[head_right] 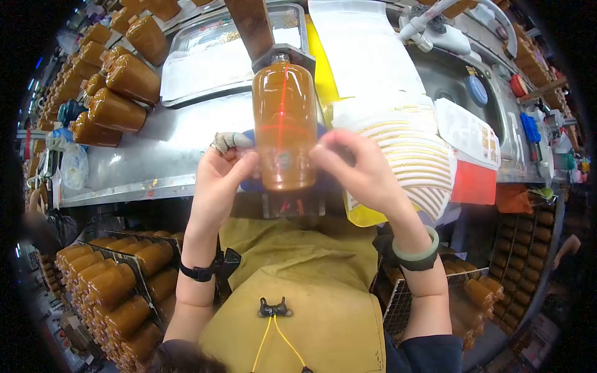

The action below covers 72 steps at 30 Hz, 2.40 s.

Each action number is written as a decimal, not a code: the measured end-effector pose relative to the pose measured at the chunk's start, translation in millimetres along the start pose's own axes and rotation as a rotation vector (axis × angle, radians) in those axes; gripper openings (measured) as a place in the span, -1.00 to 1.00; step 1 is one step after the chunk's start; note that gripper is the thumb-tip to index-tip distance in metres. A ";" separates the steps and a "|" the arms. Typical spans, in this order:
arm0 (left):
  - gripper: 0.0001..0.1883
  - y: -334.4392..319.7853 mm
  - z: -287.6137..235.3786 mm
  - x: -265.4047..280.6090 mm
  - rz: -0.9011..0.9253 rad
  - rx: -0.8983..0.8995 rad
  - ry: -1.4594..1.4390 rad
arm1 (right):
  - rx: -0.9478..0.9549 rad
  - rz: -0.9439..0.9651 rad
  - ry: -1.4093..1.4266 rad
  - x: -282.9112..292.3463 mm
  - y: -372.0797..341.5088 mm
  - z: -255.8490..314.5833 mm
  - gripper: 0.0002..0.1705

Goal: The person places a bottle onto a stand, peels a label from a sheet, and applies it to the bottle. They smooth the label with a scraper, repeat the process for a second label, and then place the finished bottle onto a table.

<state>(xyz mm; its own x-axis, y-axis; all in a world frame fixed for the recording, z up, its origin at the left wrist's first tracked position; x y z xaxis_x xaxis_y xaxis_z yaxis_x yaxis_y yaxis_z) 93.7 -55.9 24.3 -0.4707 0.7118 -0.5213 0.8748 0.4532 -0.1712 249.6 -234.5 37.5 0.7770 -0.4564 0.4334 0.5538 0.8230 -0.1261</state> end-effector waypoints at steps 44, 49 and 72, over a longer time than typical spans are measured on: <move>-0.74 1.8 7.0 3.5 -0.007 0.029 -0.055 | 0.010 -0.025 -0.055 0.6 2.0 3.7 -0.81; -0.73 1.7 8.0 4.4 -0.009 0.022 -0.053 | -0.042 -0.004 -0.020 0.4 1.7 1.6 -0.81; -0.65 -0.8 6.6 -0.2 -0.063 -0.045 -0.013 | -0.127 -0.137 -0.254 18.7 1.8 -10.0 -0.67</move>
<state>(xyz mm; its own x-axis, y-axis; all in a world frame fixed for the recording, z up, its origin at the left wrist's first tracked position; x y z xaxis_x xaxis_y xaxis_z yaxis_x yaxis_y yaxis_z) 93.9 -59.9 19.0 -0.5231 0.6740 -0.5216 0.8373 0.5208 -0.1666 268.1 -244.9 36.5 0.6021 -0.4476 0.6611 0.6934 0.7036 -0.1552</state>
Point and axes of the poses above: each hand's wrist, its own y-axis towards the middle knuckle, its own x-axis out of the back of the hand, z = x × y, the point moved 5 cm from there along y, towards the middle knuckle, and after that the axes turned 13 degrees about -y, right-handed, at the moved point
